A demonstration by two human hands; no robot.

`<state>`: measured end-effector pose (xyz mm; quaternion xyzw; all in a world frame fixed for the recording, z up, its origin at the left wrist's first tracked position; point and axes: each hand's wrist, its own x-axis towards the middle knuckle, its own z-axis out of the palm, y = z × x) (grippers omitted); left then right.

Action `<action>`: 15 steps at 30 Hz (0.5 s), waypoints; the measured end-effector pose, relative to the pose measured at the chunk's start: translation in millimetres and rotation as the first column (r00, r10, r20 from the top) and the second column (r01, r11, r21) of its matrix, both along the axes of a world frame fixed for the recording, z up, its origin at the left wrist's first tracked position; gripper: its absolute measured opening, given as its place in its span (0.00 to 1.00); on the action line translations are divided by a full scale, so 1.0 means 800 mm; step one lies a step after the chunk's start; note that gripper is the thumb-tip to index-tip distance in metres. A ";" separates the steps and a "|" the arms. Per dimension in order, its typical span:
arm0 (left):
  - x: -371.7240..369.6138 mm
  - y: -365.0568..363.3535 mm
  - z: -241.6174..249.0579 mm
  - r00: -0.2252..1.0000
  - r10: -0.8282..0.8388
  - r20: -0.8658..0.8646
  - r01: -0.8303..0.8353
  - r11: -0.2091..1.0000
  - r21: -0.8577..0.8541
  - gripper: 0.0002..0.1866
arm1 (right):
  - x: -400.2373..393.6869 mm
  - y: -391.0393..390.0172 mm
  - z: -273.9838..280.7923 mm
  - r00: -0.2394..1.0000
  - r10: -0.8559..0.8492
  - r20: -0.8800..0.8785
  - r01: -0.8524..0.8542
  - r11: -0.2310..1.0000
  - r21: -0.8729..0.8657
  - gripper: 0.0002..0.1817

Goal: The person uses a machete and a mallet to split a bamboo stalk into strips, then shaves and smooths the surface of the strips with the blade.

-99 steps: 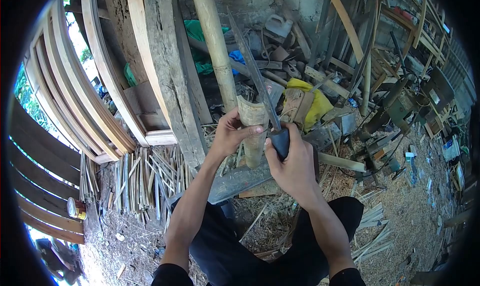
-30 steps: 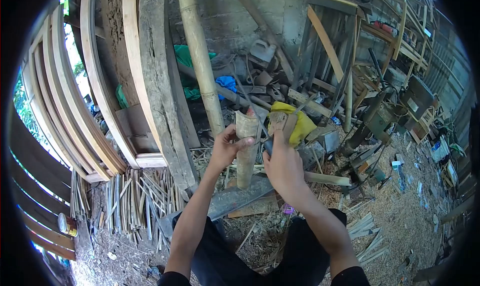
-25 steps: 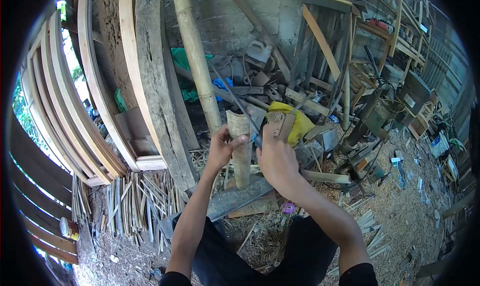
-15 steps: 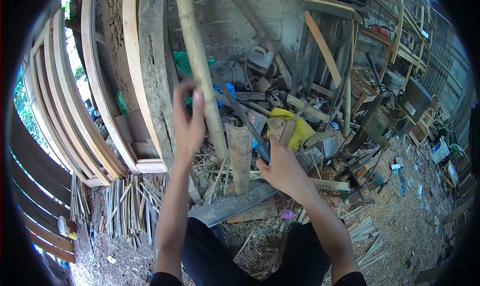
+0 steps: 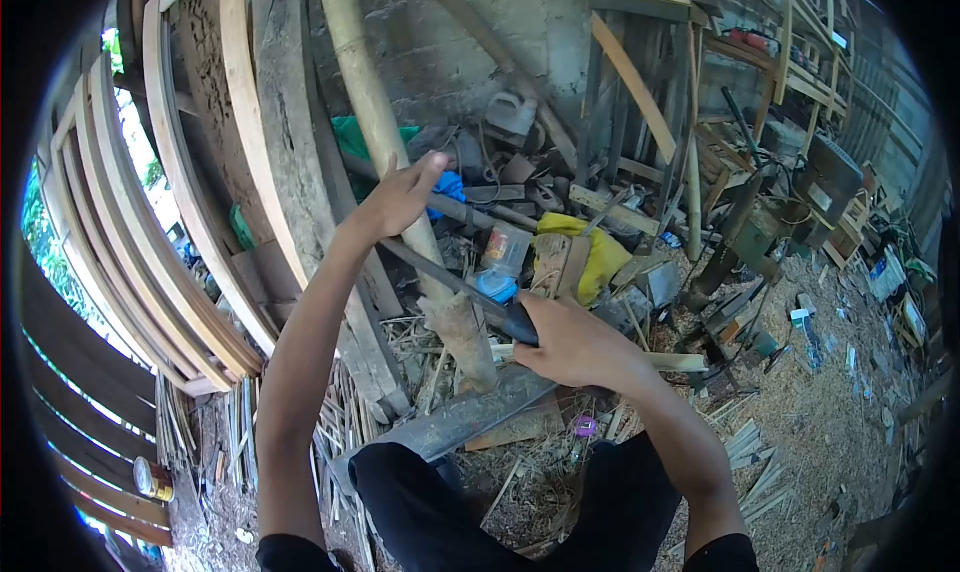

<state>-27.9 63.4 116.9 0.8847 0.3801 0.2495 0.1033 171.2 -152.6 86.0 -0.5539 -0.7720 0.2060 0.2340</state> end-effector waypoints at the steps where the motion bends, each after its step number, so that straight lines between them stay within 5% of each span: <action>1: 0.002 -0.004 0.000 1.000 -0.007 0.007 0.007 1.000 0.004 0.37 | 0.010 0.002 0.000 1.000 -0.007 0.007 0.007 1.000 0.004 0.16; 3: -0.002 -0.015 -0.002 1.000 0.021 0.002 -0.021 1.000 -0.003 0.38 | 0.026 0.012 0.005 0.913 0.025 -0.408 -0.271 0.785 -0.557 0.16; 5: 0.000 -0.019 0.003 0.999 0.049 -0.013 -0.048 0.998 0.040 0.37 | 0.026 0.017 0.000 0.916 0.031 -0.401 -0.283 0.758 -0.587 0.16; 7: 0.000 -0.018 0.009 0.997 0.072 -0.033 -0.069 0.993 0.096 0.36 | 0.019 0.027 -0.016 0.998 0.037 -0.049 -0.043 0.992 -0.119 0.16; 9: 0.004 -0.016 0.015 0.993 0.120 -0.011 -0.116 0.978 0.175 0.35 | 0.011 0.028 -0.026 0.999 -0.032 -0.025 0.030 0.996 -0.089 0.16; 15: 0.000 -0.003 0.013 0.976 0.216 -0.003 -0.207 0.944 0.258 0.36 | 0.026 0.060 -0.034 0.971 -0.202 0.128 0.145 0.924 0.355 0.15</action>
